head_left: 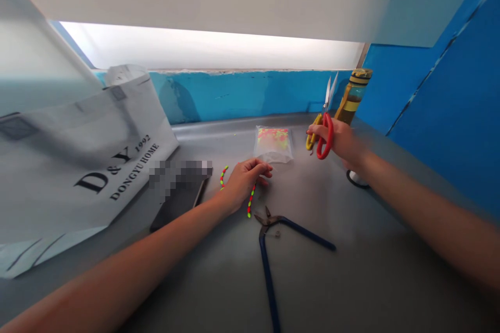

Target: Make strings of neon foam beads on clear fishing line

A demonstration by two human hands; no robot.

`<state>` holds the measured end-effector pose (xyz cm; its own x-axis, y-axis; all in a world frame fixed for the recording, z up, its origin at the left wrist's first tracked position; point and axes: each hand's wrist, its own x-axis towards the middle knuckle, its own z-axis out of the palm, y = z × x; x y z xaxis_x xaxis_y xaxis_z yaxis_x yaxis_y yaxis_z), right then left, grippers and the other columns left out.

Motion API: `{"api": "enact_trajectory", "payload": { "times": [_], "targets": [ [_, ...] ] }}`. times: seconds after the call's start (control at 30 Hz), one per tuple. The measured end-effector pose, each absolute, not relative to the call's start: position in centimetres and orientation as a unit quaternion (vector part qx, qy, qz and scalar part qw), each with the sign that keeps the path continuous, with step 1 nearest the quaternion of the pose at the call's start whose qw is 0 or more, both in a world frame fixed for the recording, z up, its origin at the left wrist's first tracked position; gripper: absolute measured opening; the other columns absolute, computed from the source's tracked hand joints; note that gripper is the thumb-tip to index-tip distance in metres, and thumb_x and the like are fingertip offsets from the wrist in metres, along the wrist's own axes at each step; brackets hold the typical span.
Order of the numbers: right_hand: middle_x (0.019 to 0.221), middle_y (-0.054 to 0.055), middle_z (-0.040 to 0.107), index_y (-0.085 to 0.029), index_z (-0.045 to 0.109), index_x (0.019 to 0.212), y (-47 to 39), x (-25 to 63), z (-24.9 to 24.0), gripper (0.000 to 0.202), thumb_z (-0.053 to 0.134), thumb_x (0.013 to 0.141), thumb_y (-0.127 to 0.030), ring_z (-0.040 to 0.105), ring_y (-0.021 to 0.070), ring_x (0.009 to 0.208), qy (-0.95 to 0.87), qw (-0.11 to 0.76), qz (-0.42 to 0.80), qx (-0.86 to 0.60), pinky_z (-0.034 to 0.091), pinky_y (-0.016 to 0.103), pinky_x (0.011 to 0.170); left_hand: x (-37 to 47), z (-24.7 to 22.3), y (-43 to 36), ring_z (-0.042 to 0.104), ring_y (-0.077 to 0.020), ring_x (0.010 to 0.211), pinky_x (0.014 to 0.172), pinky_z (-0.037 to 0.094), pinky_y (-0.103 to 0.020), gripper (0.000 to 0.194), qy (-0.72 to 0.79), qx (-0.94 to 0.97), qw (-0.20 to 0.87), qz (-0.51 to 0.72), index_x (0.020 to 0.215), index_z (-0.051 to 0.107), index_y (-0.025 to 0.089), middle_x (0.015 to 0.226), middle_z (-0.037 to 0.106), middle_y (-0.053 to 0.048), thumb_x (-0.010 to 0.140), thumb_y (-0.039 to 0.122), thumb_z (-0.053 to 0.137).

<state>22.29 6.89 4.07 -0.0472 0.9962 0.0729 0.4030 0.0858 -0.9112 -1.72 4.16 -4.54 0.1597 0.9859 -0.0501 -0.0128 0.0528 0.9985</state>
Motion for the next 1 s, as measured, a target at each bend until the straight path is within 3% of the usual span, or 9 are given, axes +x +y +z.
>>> {"api": "enact_trajectory", "payload": {
  "times": [0.1,0.23,0.33,0.47,0.57,0.7,0.8,0.93,1.0],
  "targets": [
    [0.102,0.010,0.067,-0.021,0.053,0.101,6.6,21.9,4.3,0.028,0.067,0.085,-0.039,0.066,0.0216,0.084,-0.594,0.477,0.373,-0.530,0.055,0.031,0.067,-1.6,-4.4,4.0,0.062,-0.0174,0.068,0.065,0.048,-0.029,0.020,0.467,0.519,0.552,0.455,0.074,0.068,0.019,0.078,0.069,-0.004,0.076,0.039,0.068],
    [0.084,0.004,0.065,-0.022,0.052,0.096,5.0,20.9,5.1,0.026,0.068,0.085,-0.039,0.063,0.0155,0.065,-0.606,0.467,0.407,-0.500,0.052,0.027,0.057,-1.7,-4.4,4.1,0.063,-0.0187,0.071,0.065,0.049,-0.030,0.026,0.466,0.518,0.553,0.457,0.077,0.069,0.019,0.079,0.069,-0.005,0.075,0.045,0.069],
    [0.072,0.001,0.063,-0.021,0.054,0.091,3.4,20.1,5.4,0.030,0.073,0.081,-0.041,0.060,0.0142,0.054,-0.640,0.348,0.476,-0.493,0.048,0.026,0.048,-1.8,-4.5,4.3,0.063,-0.0189,0.072,0.065,0.049,-0.029,0.026,0.456,0.515,0.565,0.455,0.078,0.070,0.019,0.080,0.069,-0.005,0.076,0.045,0.069],
    [0.077,0.004,0.067,-0.020,0.053,0.090,2.0,19.5,5.5,0.032,0.074,0.079,-0.041,0.066,0.0185,0.061,-0.668,0.165,0.506,-0.520,0.047,0.025,0.046,-1.8,-4.4,4.3,0.065,-0.0191,0.078,0.069,0.050,-0.028,0.022,0.446,0.500,0.577,0.467,0.077,0.071,0.018,0.082,0.070,-0.006,0.076,0.041,0.070],
    [0.074,0.004,0.068,-0.019,0.053,0.082,1.5,19.6,6.1,0.019,0.061,0.088,-0.035,0.065,0.0176,0.065,-0.736,0.074,0.460,-0.491,0.046,0.025,0.053,-1.8,-4.2,4.2,0.066,-0.0197,0.082,0.073,0.051,-0.030,0.020,0.444,0.479,0.589,0.476,0.078,0.071,0.017,0.083,0.071,-0.006,0.076,0.038,0.071],
    [0.066,0.002,0.063,-0.019,0.054,0.067,1.1,20.0,6.6,0.021,0.058,0.085,-0.028,0.058,0.0153,0.060,-0.823,-0.006,0.356,-0.443,0.039,0.027,0.055,-1.8,-3.9,4.2,0.068,-0.0215,0.083,0.080,0.053,-0.035,0.019,0.438,0.449,0.605,0.491,0.081,0.068,0.017,0.081,0.072,-0.007,0.077,0.035,0.070],
    [0.069,0.003,0.064,-0.019,0.058,0.079,0.8,19.9,6.1,0.018,0.065,0.079,-0.036,0.056,0.0168,0.059,-0.807,-0.014,0.307,-0.505,0.036,0.028,0.052,-1.8,-3.8,4.2,0.070,-0.0209,0.084,0.081,0.054,-0.034,0.015,0.435,0.431,0.617,0.494,0.084,0.066,0.016,0.085,0.074,-0.008,0.082,0.031,0.067],
    [0.082,0.004,0.068,-0.020,0.049,0.123,0.7,19.6,5.4,0.053,0.067,0.077,-0.037,0.059,0.0196,0.067,-0.780,0.032,0.322,-0.536,0.039,0.029,0.057,-1.8,-3.6,4.1,0.072,-0.0210,0.084,0.077,0.055,-0.033,0.011,0.437,0.410,0.632,0.492,0.086,0.061,0.016,0.092,0.075,-0.012,0.087,0.027,0.062],
    [0.080,0.002,0.065,-0.020,0.047,0.125,0.9,19.6,5.5,0.050,0.062,0.079,-0.032,0.058,0.0187,0.068,-0.795,0.031,0.340,-0.501,0.040,0.028,0.059,-1.7,-3.5,4.0,0.073,-0.0208,0.082,0.076,0.056,-0.032,0.011,0.438,0.405,0.635,0.491,0.087,0.060,0.016,0.093,0.076,-0.013,0.088,0.026,0.061]
  ]
}}
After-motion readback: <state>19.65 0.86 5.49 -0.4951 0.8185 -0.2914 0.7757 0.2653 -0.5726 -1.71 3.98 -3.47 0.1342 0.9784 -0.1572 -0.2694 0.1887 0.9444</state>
